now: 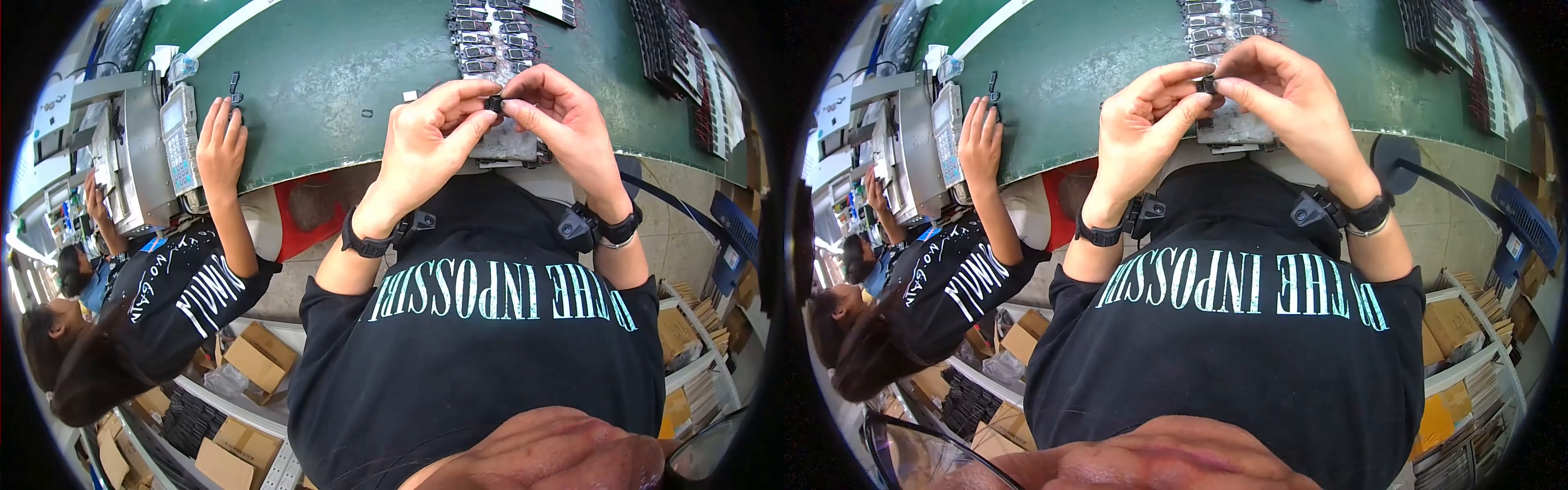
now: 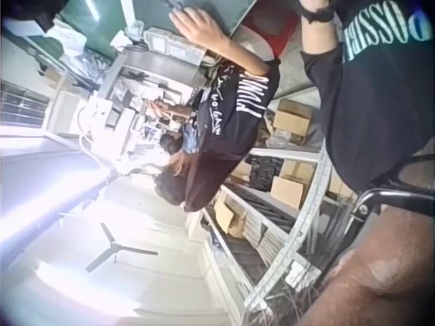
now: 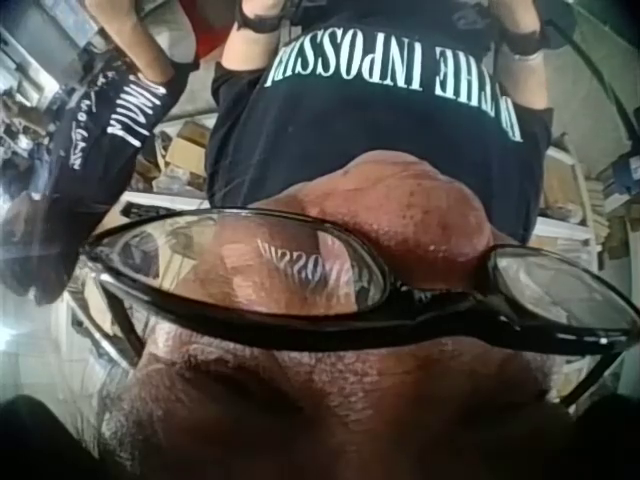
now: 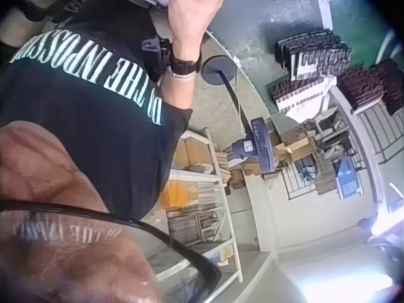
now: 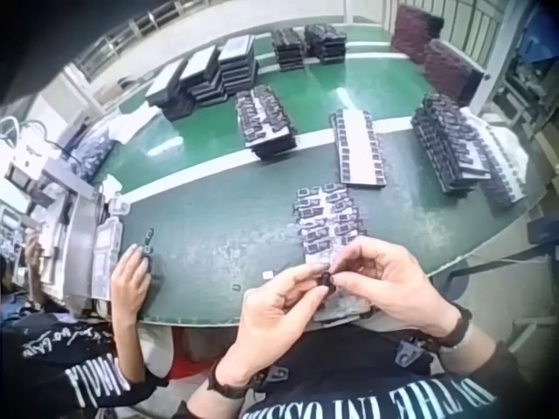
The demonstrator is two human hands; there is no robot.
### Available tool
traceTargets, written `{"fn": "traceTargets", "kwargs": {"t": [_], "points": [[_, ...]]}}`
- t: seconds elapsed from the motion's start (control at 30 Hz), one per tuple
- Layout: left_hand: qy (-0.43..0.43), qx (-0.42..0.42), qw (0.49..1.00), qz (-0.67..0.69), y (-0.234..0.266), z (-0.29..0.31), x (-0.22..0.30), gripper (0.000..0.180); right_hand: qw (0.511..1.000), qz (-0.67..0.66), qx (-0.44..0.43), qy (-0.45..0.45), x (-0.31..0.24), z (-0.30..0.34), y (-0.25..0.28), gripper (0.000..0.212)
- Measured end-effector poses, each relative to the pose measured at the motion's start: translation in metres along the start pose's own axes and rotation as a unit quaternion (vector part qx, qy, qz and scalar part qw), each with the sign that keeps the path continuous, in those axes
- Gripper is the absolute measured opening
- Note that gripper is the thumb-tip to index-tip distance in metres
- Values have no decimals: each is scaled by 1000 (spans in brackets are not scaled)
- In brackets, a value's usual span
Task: The person picks up a small black component and a wire, joins them together by hand, and then presses the component onto a white tray. They repeat this process for several units, occasionally moving the tray or pressing down on the row of components.
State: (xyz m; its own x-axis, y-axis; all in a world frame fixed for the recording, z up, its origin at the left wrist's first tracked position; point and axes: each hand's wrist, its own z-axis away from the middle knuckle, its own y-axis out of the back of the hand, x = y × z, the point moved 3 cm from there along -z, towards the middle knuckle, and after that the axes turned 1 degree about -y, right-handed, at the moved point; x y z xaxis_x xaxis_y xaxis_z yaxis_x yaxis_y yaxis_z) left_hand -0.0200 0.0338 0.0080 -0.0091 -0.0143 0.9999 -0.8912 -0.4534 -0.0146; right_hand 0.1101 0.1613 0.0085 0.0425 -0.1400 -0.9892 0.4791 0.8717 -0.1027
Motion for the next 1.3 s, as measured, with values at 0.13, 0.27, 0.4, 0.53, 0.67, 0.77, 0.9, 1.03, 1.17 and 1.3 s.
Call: {"fn": "traceTargets", "kwargs": {"t": [0.13, 0.27, 0.4, 0.53, 0.67, 0.77, 0.9, 1.03, 1.17, 1.3], "points": [[6, -10, 1000, -21, 2, 0, 0, 26, 999, -25, -38, -22, 1, -5, 5, 18], [9, -17, 1000, -2, 3, 1, -2, 25, 995, -10, -74, -65, 1, -9, 8, 21], [17, -24, 1000, -7, 1, 0, -5, 24, 998, 1, -58, -22, 6, -10, 6, 21], [-27, -24, 996, -77, 3, 2, 0, 21, 989, 144, -9, 31, -11, 3, -9, 22], [-45, 67, 997, 16, 34, 10, 26, 15, 995, 90, 48, 0, -19, 14, 16, 23], [-25, 128, 991, -2, 62, 10, 29, 25, 986, 145, 79, -39, -3, 30, 30, 21], [21, 130, 991, 24, 72, 13, 18, 33, 960, 262, 83, -50, 15, 31, 19, 18], [0, 88, 995, 47, 75, 7, 7, 35, 936, 337, 105, 12, 21, 25, 6, 17], [-24, 54, 998, 10, 79, 2, 0, 36, 907, 381, 137, 112, 30, 25, 5, 18], [-14, 162, 987, 18, 73, 3, 0, 34, 886, 410, 151, 157, 33, 25, 2, 20]]}}
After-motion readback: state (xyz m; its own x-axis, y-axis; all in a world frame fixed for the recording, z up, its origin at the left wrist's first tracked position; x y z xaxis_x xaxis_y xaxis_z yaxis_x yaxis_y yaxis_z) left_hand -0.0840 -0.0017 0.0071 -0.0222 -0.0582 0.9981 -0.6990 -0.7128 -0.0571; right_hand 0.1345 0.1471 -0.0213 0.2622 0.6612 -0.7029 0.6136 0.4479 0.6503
